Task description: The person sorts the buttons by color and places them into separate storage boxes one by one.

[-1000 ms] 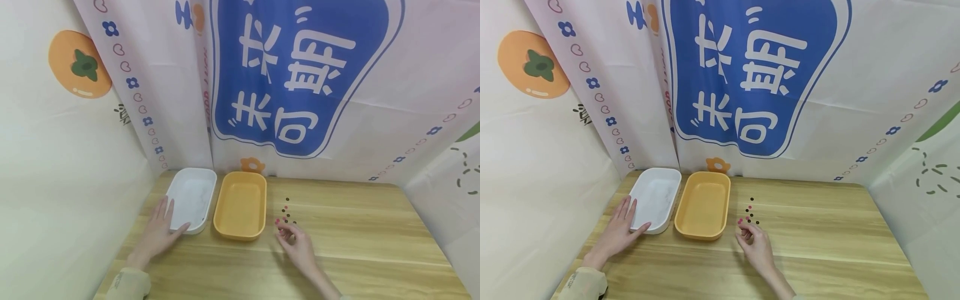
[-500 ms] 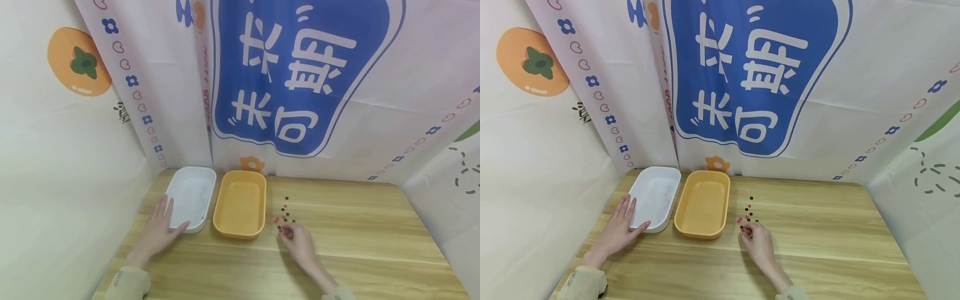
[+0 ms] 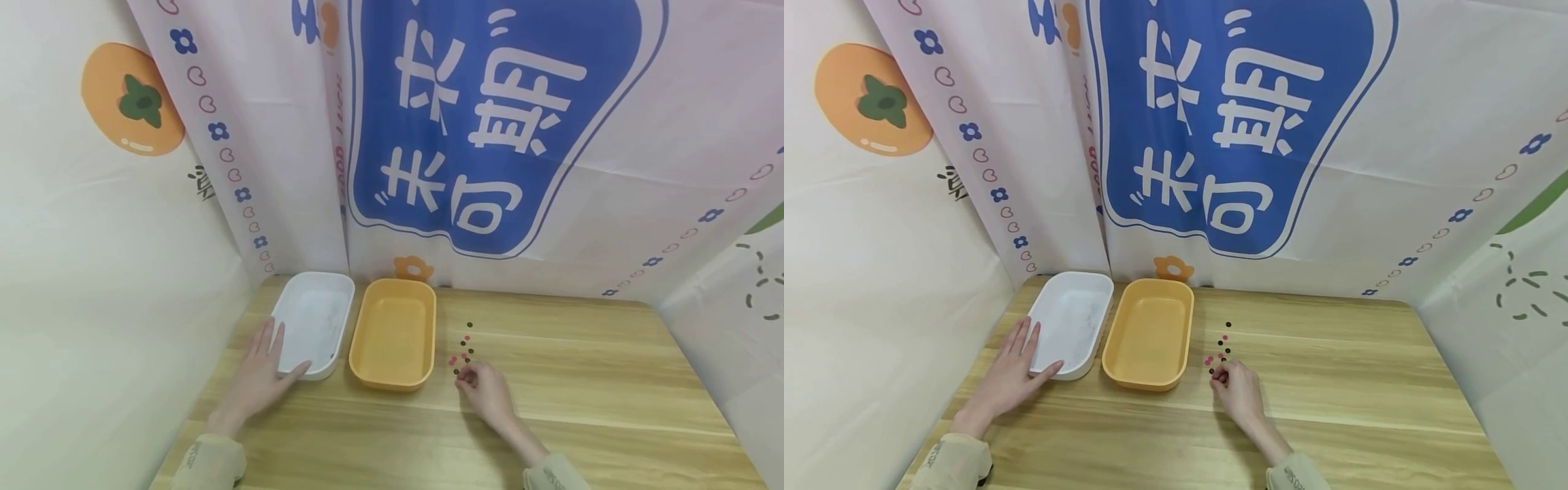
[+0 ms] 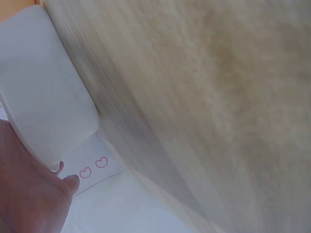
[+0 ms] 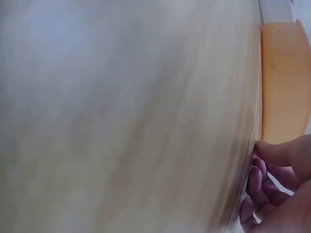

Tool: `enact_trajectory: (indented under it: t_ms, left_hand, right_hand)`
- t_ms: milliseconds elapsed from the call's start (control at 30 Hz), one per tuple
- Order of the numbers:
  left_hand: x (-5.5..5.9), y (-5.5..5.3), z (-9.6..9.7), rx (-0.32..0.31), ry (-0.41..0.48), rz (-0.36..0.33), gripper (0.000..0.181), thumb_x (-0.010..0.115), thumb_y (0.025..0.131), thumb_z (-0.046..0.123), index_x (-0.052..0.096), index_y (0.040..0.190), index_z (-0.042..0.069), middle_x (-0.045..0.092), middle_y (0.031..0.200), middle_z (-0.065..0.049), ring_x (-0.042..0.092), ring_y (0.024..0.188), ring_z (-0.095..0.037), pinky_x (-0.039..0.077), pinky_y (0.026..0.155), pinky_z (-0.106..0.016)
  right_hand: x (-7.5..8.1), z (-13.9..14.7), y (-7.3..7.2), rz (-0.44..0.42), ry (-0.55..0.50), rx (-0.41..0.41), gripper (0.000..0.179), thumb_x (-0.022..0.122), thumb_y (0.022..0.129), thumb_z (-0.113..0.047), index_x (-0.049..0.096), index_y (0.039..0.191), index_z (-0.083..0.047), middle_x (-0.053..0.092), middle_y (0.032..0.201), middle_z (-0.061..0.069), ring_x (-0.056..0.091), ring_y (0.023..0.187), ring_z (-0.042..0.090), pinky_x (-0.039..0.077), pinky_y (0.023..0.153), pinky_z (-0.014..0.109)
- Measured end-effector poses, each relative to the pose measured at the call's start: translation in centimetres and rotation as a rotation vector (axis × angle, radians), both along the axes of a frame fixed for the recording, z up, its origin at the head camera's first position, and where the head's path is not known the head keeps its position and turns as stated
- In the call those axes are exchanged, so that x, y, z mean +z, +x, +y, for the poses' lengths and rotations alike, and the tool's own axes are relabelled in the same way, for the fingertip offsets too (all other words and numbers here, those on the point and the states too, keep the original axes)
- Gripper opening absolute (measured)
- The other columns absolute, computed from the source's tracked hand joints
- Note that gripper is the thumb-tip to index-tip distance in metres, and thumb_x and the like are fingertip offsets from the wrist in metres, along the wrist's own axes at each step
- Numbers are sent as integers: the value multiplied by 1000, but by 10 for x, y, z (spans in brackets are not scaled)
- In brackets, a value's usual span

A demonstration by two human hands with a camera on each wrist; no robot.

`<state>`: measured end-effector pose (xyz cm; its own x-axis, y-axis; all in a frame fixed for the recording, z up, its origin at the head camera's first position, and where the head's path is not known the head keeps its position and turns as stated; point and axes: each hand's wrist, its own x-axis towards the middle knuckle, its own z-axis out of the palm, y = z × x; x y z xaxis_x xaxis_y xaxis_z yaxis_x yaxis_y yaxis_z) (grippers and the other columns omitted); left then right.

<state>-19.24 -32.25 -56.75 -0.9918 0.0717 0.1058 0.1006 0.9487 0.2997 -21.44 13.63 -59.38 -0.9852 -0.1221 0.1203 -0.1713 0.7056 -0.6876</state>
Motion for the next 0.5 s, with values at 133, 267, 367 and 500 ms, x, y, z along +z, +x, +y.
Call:
enact_trajectory:
  t_ms: [133,267,367,500]
  left_hand:
    - [0,0,0,0,4,5,109,61,105,66,20,171,-9,11,180,-36,13,168,-56,16,137,-71]
    - [1,1,1,0,-2,7,108,61,105,66,20,171,-10,11,180,-36,14,168,-56,17,137,-71]
    - [1,1,1,-1,-4,4,108,60,105,66,19,171,-10,10,180,-36,14,168,-56,17,138,-70]
    - [2,1,1,-3,-4,0,108,60,105,66,19,171,-10,10,180,-36,14,168,-56,17,138,-70]
  right_hand:
    - [0,0,-1,-17,-4,3,13,84,88,2,76,92,-7,73,83,1,60,73,7,53,64,17]
    - [0,1,-2,-41,-37,0,9,81,92,2,75,97,-2,74,86,5,63,75,8,56,66,17]
    - [0,1,-2,-60,-62,-3,7,78,94,1,77,101,0,76,88,7,65,77,10,57,68,18]
    - [1,2,-2,-60,-73,3,8,79,93,1,80,101,-1,78,88,7,67,78,11,57,68,18]
